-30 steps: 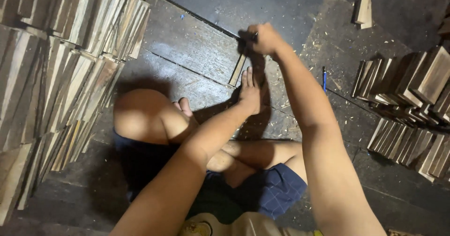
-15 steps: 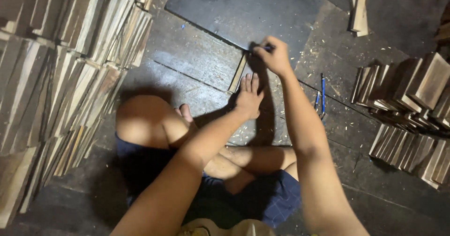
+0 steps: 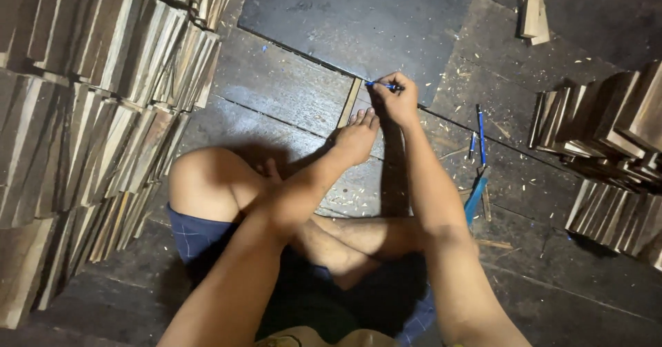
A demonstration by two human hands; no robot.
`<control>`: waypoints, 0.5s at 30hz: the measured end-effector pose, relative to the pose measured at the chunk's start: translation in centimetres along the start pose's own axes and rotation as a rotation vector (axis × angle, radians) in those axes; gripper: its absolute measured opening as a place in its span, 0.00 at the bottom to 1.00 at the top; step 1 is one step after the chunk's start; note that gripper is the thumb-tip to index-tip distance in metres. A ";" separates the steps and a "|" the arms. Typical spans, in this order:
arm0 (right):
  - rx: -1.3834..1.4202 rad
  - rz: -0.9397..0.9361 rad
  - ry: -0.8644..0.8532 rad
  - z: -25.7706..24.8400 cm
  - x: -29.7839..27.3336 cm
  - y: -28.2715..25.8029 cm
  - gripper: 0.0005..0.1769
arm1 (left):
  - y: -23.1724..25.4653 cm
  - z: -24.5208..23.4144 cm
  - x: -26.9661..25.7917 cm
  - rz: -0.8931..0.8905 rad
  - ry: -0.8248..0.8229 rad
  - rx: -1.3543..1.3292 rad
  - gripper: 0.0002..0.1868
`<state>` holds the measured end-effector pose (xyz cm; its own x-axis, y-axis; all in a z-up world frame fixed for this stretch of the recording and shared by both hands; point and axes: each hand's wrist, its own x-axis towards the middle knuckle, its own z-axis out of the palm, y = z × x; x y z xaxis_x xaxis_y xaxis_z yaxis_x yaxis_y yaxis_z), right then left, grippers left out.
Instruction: Marking wooden boards with a pen using a guide while sitting on the floor.
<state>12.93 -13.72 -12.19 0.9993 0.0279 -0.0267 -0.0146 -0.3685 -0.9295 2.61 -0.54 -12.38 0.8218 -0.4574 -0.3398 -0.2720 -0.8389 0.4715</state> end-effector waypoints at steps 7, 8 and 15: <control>0.108 0.055 0.021 0.2 -0.1 -0.1 0.06 | 0.8 0.2 0.0 -0.011 -0.069 0.064 0.52; 0.050 0.024 0.007 0.0 0.3 0.6 0.06 | 1.2 -0.6 -0.3 -0.023 -0.075 0.053 0.50; 0.185 0.122 -0.085 -0.2 1.3 0.4 0.07 | 3.2 -3.1 -1.6 -0.053 -0.121 0.105 0.46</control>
<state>14.26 -14.03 -12.47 0.9831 0.0747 -0.1671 -0.1497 -0.1975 -0.9688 1.93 -1.59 -7.81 0.7717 -0.4385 -0.4606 -0.2856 -0.8860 0.3652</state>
